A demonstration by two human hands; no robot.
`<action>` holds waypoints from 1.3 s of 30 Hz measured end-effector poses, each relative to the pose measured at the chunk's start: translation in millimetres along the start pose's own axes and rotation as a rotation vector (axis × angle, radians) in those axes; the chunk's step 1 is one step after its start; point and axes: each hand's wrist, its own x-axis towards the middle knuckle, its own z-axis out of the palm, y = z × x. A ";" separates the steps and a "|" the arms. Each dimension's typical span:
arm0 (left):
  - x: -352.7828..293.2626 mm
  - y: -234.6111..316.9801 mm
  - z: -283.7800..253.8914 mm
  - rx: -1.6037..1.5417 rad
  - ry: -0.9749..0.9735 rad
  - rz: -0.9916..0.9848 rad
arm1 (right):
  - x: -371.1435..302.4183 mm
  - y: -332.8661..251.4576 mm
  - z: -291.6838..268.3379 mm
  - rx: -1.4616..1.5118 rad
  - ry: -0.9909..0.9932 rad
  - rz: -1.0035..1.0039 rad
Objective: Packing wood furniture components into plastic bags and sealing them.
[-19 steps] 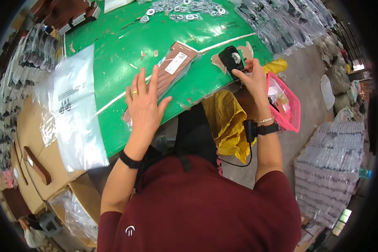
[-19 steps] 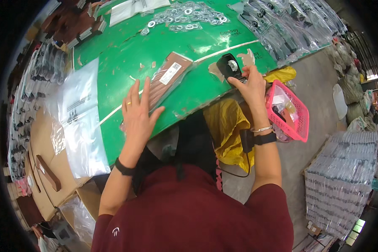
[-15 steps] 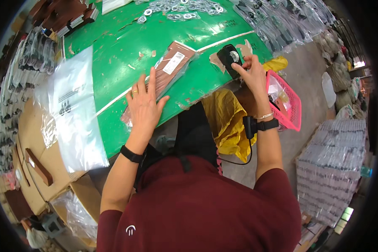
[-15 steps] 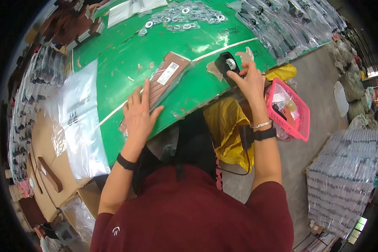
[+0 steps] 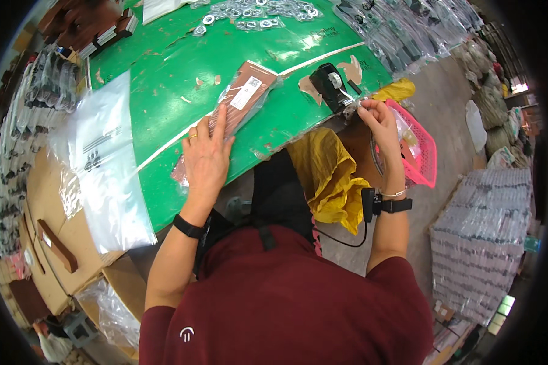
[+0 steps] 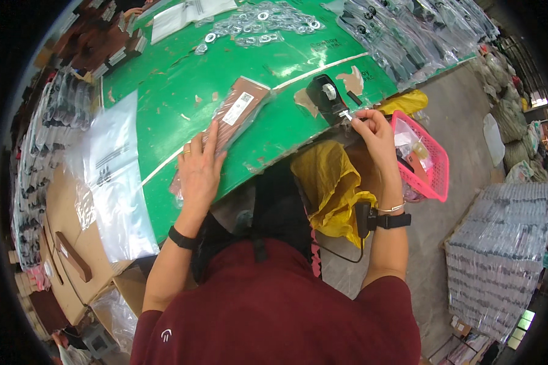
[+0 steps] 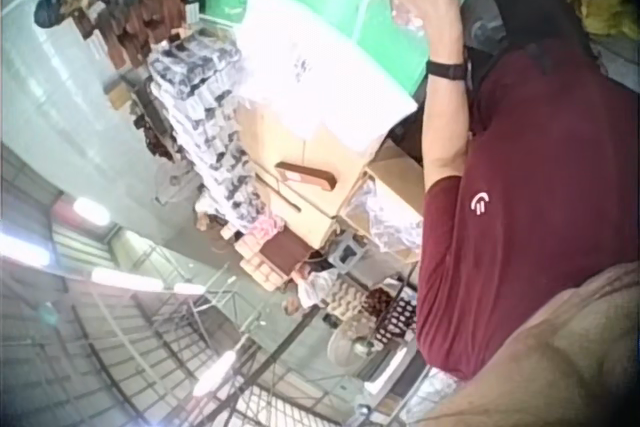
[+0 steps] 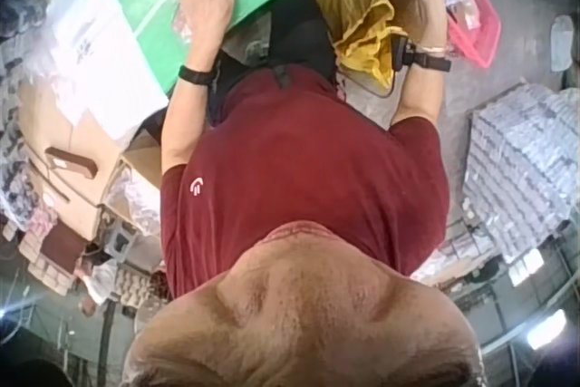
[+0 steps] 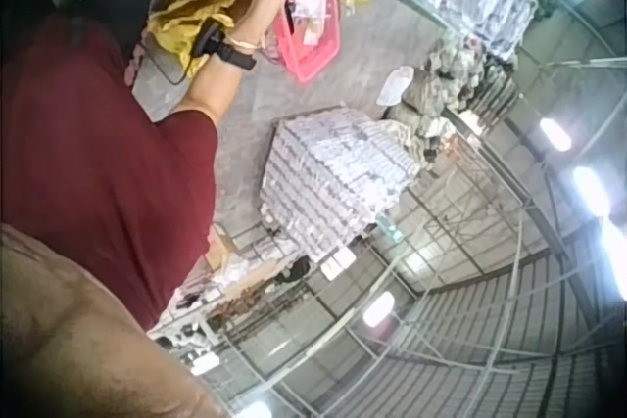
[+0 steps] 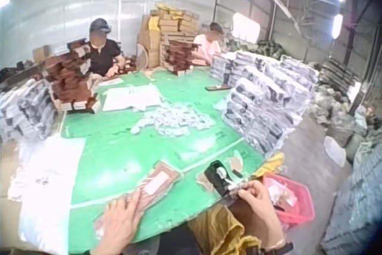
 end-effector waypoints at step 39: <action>-0.1 1.8 1.1 -0.201 0.003 -0.017 | -23.2 -70.9 204.1 0.314 -0.354 0.062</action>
